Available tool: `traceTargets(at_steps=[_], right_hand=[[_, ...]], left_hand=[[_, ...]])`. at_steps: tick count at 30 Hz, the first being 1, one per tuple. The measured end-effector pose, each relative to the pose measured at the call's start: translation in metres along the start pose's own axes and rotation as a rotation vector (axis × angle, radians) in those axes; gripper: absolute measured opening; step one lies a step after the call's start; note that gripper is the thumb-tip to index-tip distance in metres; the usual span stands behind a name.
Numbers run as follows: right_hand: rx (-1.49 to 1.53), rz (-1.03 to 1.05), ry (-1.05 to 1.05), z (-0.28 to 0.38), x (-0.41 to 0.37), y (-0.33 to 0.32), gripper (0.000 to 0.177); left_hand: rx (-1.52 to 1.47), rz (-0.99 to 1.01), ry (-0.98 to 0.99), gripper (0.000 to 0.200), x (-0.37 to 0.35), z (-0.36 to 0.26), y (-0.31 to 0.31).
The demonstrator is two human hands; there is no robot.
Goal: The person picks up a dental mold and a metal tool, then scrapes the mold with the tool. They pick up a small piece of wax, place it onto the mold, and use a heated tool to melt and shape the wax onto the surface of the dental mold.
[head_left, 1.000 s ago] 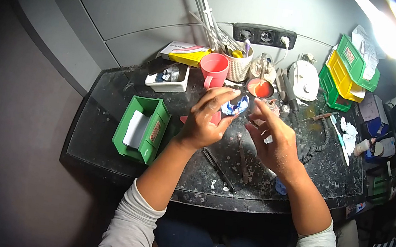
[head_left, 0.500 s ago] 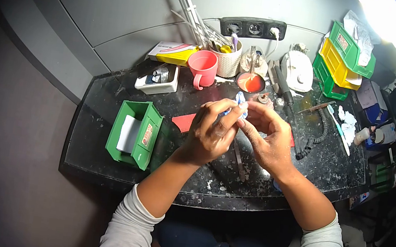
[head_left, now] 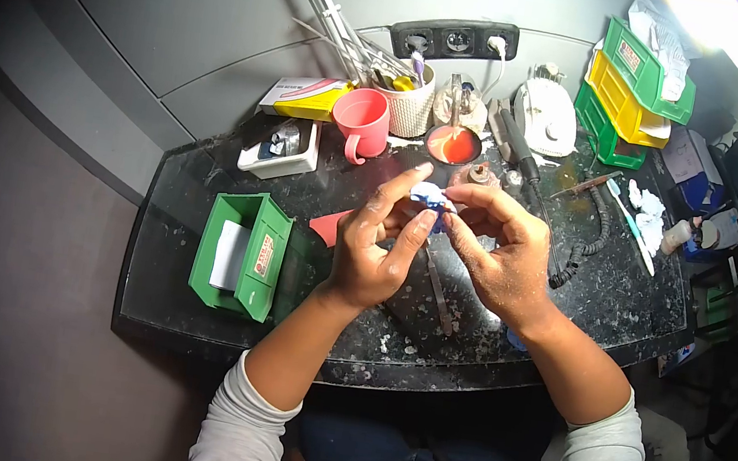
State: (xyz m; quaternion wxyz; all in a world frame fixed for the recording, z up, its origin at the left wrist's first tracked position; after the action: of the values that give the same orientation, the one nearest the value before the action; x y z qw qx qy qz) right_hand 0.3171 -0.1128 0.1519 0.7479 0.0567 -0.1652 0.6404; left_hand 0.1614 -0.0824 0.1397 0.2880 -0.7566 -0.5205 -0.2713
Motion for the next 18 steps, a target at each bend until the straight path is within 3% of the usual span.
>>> traceTargets(at_steps=[7,18], right_hand=[[-0.104,-0.042,-0.073,0.013,-0.003,-0.003,0.019],[-0.04,-0.017,-0.045,0.01,-0.002,-0.001,0.015]], left_hand=[[-0.136,-0.124,-0.025,0.035,-0.006,0.004,0.004],[0.067,-0.08,0.162,0.035,-0.01,-0.001,0.003]])
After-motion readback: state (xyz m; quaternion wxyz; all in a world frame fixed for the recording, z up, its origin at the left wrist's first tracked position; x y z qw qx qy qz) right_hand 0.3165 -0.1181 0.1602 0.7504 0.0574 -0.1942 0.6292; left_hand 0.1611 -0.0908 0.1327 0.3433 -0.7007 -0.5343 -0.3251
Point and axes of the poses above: each hand's wrist, its own x-axis towards the middle knuckle, its own y-axis out of the palm, z = x × y, the point moved 7 cm from there along x, towards the middle knuckle, and after that the axes turned 13 degrees about y, right-handed, at the moved point
